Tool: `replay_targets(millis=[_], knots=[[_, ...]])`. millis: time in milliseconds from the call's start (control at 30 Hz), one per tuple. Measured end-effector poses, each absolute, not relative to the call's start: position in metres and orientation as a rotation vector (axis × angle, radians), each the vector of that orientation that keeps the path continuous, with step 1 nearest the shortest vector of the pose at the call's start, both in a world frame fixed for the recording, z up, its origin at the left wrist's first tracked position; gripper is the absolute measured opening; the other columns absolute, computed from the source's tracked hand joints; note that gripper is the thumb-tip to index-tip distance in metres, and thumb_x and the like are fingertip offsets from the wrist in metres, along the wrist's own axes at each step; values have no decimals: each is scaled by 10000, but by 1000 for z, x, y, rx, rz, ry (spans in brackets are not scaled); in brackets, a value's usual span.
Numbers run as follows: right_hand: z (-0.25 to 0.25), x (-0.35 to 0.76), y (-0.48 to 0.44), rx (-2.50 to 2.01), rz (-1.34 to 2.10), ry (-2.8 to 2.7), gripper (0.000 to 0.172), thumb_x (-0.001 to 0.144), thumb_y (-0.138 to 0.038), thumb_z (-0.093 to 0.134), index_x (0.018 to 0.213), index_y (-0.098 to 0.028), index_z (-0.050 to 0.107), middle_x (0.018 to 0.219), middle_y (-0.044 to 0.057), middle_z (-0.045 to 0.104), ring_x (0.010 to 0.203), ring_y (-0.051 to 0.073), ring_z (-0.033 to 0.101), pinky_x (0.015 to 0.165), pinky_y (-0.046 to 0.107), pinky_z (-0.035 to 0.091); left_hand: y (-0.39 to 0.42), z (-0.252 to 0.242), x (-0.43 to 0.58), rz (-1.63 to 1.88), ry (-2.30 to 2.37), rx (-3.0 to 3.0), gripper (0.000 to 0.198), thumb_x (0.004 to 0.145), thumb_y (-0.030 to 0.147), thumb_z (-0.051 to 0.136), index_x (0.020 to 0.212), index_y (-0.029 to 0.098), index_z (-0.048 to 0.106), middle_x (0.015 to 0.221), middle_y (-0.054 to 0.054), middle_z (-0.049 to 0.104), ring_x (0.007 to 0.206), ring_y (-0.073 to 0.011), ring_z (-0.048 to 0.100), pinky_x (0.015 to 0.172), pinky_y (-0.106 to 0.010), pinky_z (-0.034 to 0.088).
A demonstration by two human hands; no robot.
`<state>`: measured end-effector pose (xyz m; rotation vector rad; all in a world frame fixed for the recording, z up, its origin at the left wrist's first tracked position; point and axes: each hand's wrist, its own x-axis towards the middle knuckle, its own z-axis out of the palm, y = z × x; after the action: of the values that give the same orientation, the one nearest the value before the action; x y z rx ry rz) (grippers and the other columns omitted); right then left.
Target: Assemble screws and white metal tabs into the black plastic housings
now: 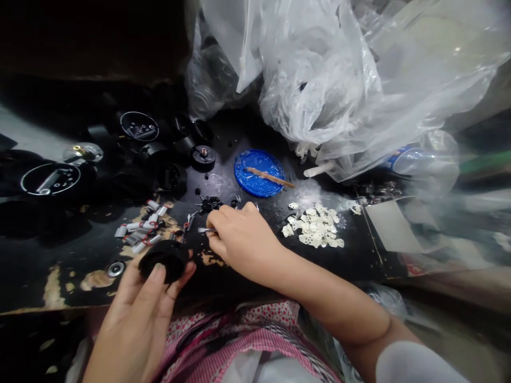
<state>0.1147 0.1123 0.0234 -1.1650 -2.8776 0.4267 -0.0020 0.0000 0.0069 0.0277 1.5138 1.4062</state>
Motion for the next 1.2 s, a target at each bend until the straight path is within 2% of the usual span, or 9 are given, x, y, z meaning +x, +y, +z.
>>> replay_targets(millis=[100,200,300,467,567,667,833,1033,1200], knots=[[18,111,114,-1122,335,-2945,134,896,-221,508,892,-125,601,863,72,678,699,220,616,716,374,316,3,9,-4,1406,1444,-25,369,732,400,735,1092,368,660,1098,35,717,1091,-240,642,920,-331,528],[19,116,109,-1050,454,-2906,125,889,-234,527,866,-135,600,845,51,688,716,196,615,734,354,296,4,9,-4,1446,1339,-30,345,744,407,721,1082,373,658,1121,35,715,1139,-269,611,905,-379,550],[21,126,101,-939,616,-2735,80,875,-222,558,866,-156,602,860,17,698,754,151,610,758,323,287,6,8,0,1456,1256,12,299,779,376,705,1074,343,665,1125,13,720,1110,-252,628,883,-347,559],[22,138,89,-906,714,-2442,50,872,-189,568,855,-171,612,824,-12,692,739,111,587,768,301,299,8,10,8,1495,1217,-65,143,773,260,731,914,256,706,1080,-26,738,1050,-204,657,865,-268,547],[24,139,88,-905,851,-2350,37,864,-174,583,836,-186,603,811,-26,685,750,106,586,781,292,323,6,12,8,1492,1211,-69,191,756,280,746,941,244,711,1072,-42,743,1017,-219,673,858,-290,556],[26,138,88,-894,963,-2233,46,855,-192,594,809,-192,597,802,-24,679,736,105,587,770,279,359,3,10,8,1488,1237,-72,261,710,323,786,959,284,719,1005,-8,752,1014,-224,678,857,-288,556],[21,136,85,-858,748,-2295,68,824,-135,573,797,-165,627,723,-22,662,661,99,565,745,305,332,-3,3,13,1432,1258,-62,340,599,315,865,909,329,725,939,33,752,979,-193,690,769,-205,562],[19,136,86,-777,510,-2395,122,851,-156,556,773,-151,649,669,-16,633,616,99,533,683,310,297,-6,-9,14,1429,1232,73,278,694,302,809,947,346,705,957,78,753,858,-128,706,820,-232,553],[23,138,87,-783,471,-2572,197,873,-167,482,742,-156,629,662,-7,621,602,112,499,678,318,283,-8,-12,4,1296,1277,253,301,704,308,798,991,301,707,914,31,758,908,-171,702,821,-208,538]])
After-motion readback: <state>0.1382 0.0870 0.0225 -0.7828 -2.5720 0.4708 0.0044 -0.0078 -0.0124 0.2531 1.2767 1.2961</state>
